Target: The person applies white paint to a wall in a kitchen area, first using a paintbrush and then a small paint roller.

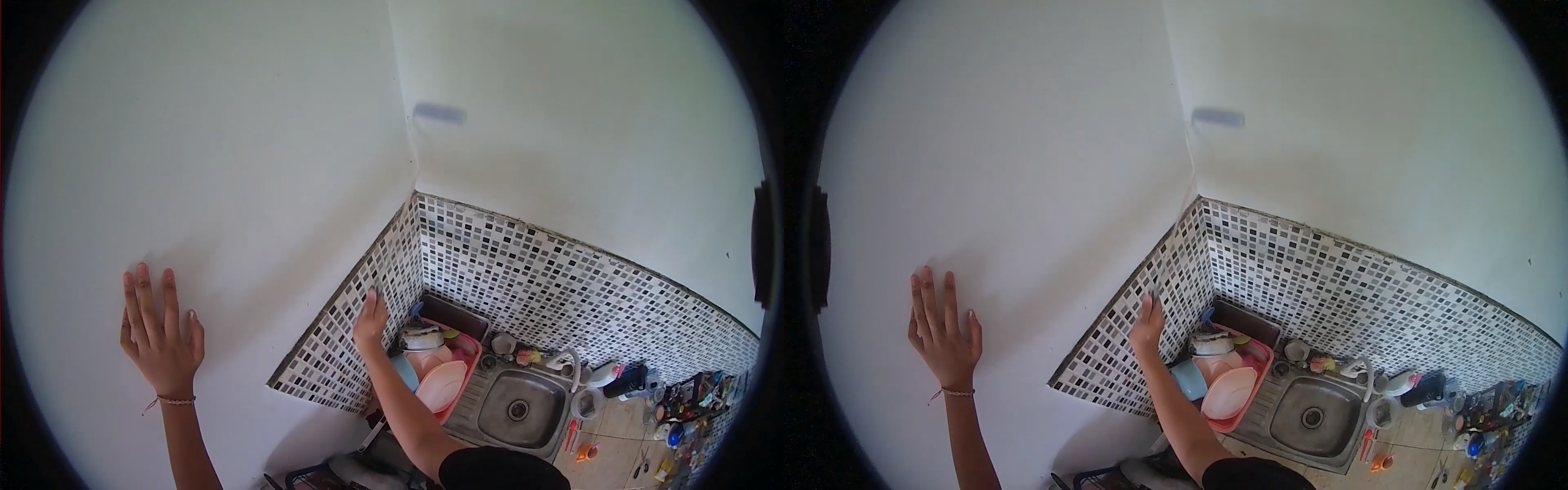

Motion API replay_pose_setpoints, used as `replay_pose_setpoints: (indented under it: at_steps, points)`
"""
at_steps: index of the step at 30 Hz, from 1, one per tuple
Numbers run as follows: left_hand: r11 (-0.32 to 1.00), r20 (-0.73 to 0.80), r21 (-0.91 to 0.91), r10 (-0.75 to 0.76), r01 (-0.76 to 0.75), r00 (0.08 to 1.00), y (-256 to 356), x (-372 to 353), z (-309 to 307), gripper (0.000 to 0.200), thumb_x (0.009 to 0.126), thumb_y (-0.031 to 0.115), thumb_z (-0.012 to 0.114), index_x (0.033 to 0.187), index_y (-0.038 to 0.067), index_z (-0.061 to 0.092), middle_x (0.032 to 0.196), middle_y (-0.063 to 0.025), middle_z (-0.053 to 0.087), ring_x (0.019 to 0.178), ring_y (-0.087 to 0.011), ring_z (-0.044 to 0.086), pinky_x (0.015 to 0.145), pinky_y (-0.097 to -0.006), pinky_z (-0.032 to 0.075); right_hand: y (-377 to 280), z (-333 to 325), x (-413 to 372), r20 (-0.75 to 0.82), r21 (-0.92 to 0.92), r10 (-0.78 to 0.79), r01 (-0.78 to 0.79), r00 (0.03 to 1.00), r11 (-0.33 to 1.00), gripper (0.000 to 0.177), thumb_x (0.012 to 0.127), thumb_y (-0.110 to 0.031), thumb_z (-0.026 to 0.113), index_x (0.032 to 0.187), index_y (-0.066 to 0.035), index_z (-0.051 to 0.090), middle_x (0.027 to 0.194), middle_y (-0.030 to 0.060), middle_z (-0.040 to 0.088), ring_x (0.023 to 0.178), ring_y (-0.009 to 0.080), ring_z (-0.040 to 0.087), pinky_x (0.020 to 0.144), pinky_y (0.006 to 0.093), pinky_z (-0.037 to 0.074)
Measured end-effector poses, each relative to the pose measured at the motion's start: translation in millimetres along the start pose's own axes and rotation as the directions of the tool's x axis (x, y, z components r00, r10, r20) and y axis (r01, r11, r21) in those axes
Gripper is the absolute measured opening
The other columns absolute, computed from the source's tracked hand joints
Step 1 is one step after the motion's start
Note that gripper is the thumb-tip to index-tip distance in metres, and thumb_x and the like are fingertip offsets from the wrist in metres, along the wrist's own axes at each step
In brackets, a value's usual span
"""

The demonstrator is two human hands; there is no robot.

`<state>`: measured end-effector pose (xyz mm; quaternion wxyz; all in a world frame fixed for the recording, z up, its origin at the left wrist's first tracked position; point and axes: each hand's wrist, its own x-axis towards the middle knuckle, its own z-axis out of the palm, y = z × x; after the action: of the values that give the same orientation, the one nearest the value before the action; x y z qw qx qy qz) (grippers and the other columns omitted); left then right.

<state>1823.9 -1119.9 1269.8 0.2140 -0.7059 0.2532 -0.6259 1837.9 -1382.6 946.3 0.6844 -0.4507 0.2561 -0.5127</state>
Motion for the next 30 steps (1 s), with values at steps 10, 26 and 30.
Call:
replay_pose_setpoints:
  at_steps: [10, 26, 30]
  points:
    - [0.999, 0.016, -0.028, -0.025, 0.026, 1.0, 0, -1, -1, 0.053, 0.097, 0.033, 0.043, 0.15, 0.023, 0.049, 0.159, -0.0037, 0.041, 0.145, -0.0213, 0.042, 0.107, -0.0365, 0.033, 50, -71, -49, -0.065, -0.105, 0.009, -0.016, 0.998, 0.994, 0.04, 0.107, -0.04, 0.048, 0.09, -0.005, 0.056, 0.06, -0.0009, 0.044, 0.05, 0.0126, 0.044, 0.048, 0.0316, 0.039]
    - [0.99, -0.007, -0.143, 0.009, -0.01, 1.0, 1, -13, 7, 0.046, 0.096, 0.021, 0.05, 0.141, 0.014, 0.056, 0.152, -0.0086, 0.048, 0.142, -0.0242, 0.043, 0.107, -0.0408, 0.034, 7, -98, -50, -0.08, -0.305, -0.007, -0.018, 0.997, 0.952, 0.041, 0.107, -0.036, 0.047, 0.098, 0.002, 0.059, 0.072, 0.0185, 0.057, 0.062, 0.0343, 0.057, 0.059, 0.0416, 0.045]
    - [0.74, 0.322, -0.644, 0.029, 0.197, 0.946, 46, -60, 11, 0.046, 0.083, 0.009, 0.066, 0.128, 0.007, 0.059, 0.14, -0.0132, 0.053, 0.137, -0.0358, 0.043, 0.109, -0.0526, 0.031, -25, -75, -19, 0.023, -0.047, 0.097, -0.095, 0.995, 0.994, 0.042, 0.106, -0.045, 0.048, 0.085, -0.008, 0.051, 0.053, 0.0012, 0.044, 0.036, 0.0126, 0.042, 0.034, 0.0294, 0.035]
